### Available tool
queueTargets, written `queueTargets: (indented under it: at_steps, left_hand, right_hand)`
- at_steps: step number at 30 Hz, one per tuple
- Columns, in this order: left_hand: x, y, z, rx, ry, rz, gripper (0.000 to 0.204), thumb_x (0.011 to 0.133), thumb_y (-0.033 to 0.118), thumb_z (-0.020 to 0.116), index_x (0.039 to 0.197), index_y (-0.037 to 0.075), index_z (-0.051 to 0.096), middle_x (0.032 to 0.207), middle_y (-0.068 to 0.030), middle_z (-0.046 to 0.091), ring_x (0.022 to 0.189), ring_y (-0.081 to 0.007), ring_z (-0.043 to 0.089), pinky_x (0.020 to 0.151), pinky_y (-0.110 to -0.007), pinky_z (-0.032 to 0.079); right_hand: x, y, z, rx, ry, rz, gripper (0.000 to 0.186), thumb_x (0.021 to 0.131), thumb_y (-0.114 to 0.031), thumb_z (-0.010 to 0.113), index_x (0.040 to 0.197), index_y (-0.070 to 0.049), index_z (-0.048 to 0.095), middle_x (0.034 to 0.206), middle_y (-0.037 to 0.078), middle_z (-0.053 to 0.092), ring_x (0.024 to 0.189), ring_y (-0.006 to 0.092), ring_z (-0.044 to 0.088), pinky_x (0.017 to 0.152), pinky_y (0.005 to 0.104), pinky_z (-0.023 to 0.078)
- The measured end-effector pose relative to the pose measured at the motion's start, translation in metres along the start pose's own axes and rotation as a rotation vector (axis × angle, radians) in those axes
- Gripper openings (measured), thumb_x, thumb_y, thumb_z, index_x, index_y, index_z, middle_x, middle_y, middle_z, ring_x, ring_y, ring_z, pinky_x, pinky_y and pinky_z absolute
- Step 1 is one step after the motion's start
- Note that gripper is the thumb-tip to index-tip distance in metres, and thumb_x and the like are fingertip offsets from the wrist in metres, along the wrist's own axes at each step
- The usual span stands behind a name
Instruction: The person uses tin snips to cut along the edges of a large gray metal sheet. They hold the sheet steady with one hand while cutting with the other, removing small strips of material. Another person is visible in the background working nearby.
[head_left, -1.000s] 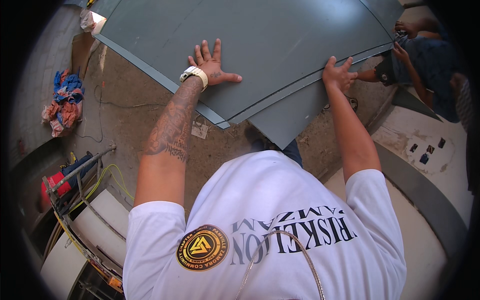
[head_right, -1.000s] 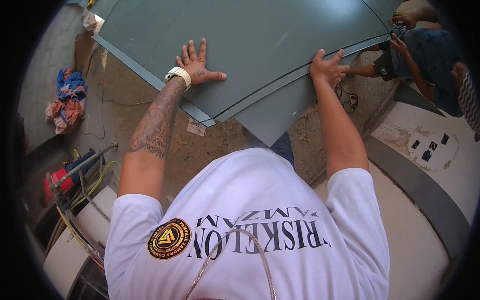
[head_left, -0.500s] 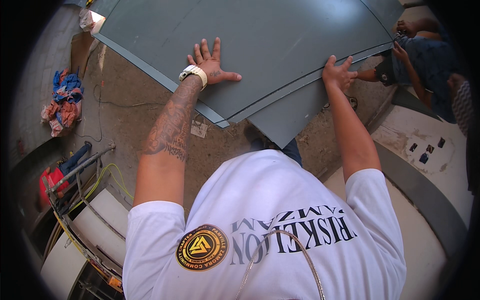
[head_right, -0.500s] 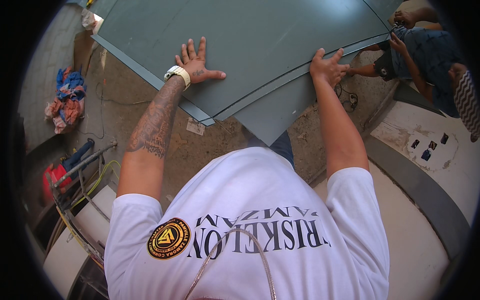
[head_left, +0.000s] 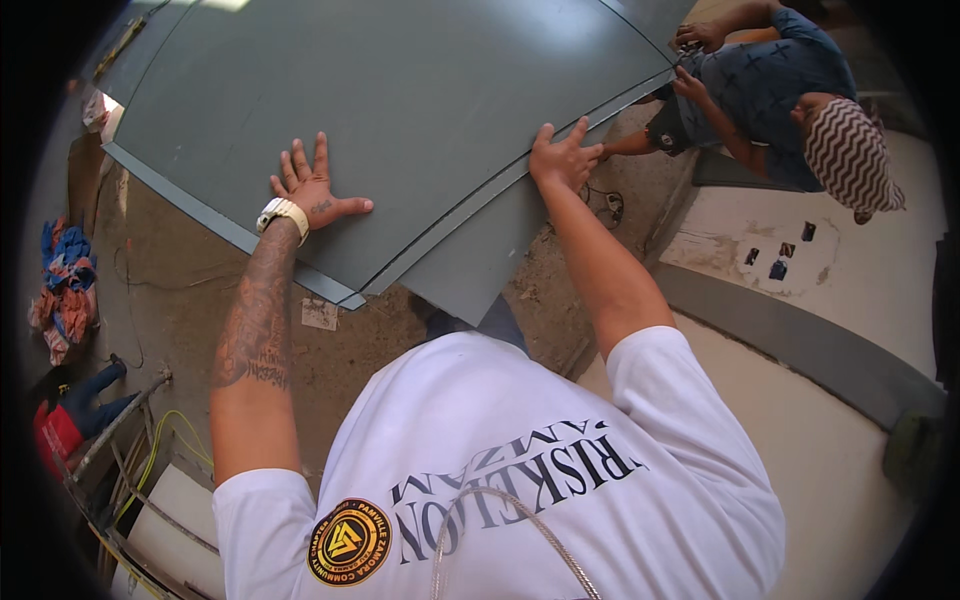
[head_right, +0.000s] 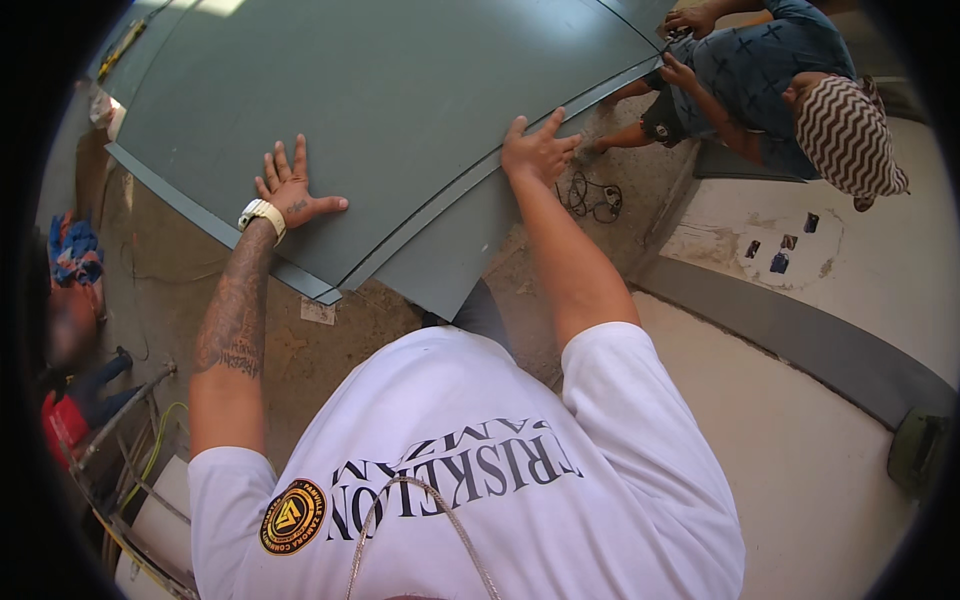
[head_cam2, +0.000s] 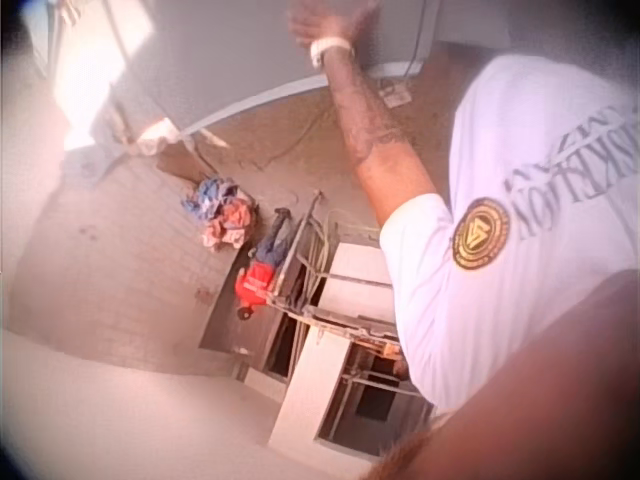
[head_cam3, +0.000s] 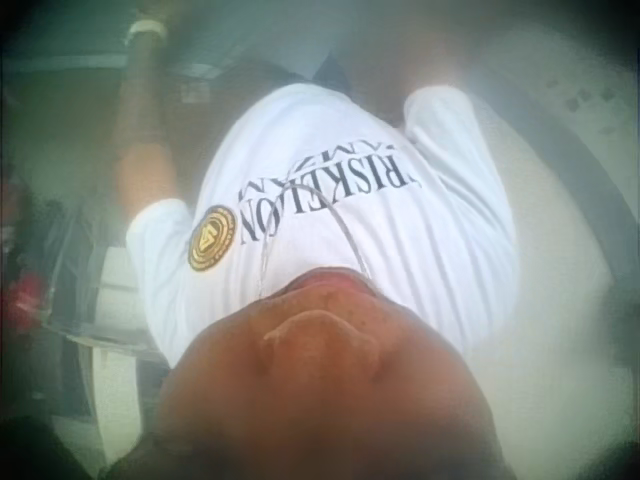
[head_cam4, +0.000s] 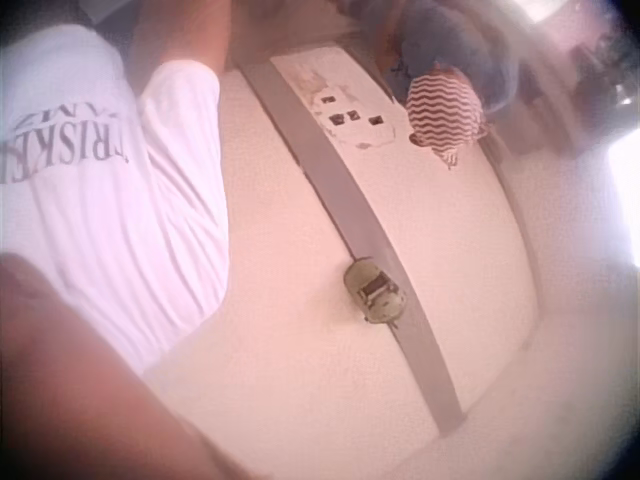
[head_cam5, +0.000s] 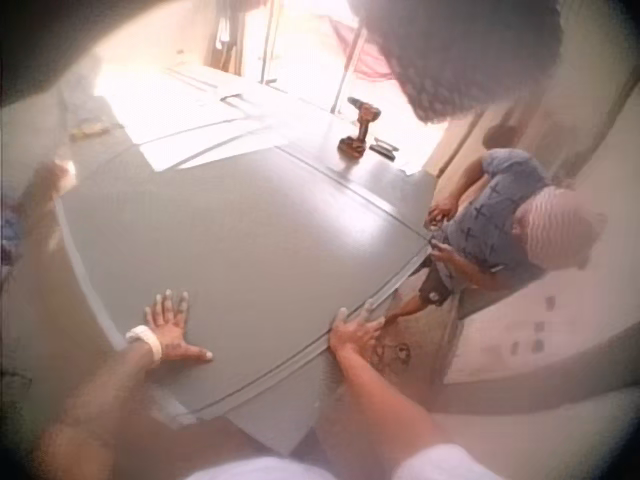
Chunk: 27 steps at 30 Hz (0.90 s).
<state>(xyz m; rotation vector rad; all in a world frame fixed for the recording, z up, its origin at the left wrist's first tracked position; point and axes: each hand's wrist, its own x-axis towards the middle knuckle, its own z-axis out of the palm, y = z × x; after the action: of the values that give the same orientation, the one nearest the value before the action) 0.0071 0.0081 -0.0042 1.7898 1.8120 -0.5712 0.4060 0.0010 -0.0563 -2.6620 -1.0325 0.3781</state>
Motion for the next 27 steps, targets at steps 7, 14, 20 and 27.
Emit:
queueTargets:
  at_steps: [7, 14, 20, 27]
  left_hand:
    - [0.001, 0.003, 0.000, -0.005, -0.002, 0.004, 0.164, 0.064, 0.089, 0.084, 0.174, 0.029, -0.021, 0.180, -0.0266, -0.020, 0.167, -0.0442, -0.021, 0.129, -0.071, -0.008]
    - [0.002, -0.003, 0.004, -0.005, 0.030, 0.008, 0.166, 0.062, 0.090, 0.084, 0.174, 0.028, -0.022, 0.180, -0.0268, -0.020, 0.166, -0.0451, -0.021, 0.129, -0.071, -0.009]
    - [-0.004, -0.004, 0.000, -0.022, 0.011, 0.000, 0.168, 0.060, 0.090, 0.085, 0.174, 0.028, -0.021, 0.180, -0.0268, -0.020, 0.167, -0.0440, -0.022, 0.130, -0.070, -0.009]
    - [-0.002, 0.001, -0.002, -0.027, -0.010, 0.006, 0.170, 0.058, 0.092, 0.085, 0.174, 0.028, -0.022, 0.179, -0.0270, -0.022, 0.166, -0.0439, -0.022, 0.130, -0.070, -0.009]
  right_hand:
    - [-0.002, 0.003, -0.005, 0.007, 0.000, -0.011, 0.087, 0.106, -0.058, 0.051, 0.176, -0.018, 0.019, 0.167, 0.047, 0.018, 0.156, 0.0594, 0.031, 0.126, 0.0557, 0.036]
    - [-0.005, 0.003, -0.004, 0.020, 0.006, -0.016, 0.087, 0.106, -0.058, 0.051, 0.176, -0.019, 0.018, 0.167, 0.048, 0.018, 0.156, 0.0594, 0.031, 0.127, 0.0554, 0.034]
    - [-0.009, -0.003, -0.008, 0.044, -0.019, -0.001, 0.086, 0.105, -0.057, 0.052, 0.176, -0.020, 0.020, 0.167, 0.047, 0.019, 0.156, 0.0583, 0.031, 0.127, 0.0555, 0.034]
    - [-0.004, 0.001, -0.009, 0.017, -0.004, 0.003, 0.086, 0.104, -0.057, 0.054, 0.176, -0.020, 0.021, 0.168, 0.044, 0.020, 0.155, 0.0557, 0.034, 0.125, 0.0552, 0.037]
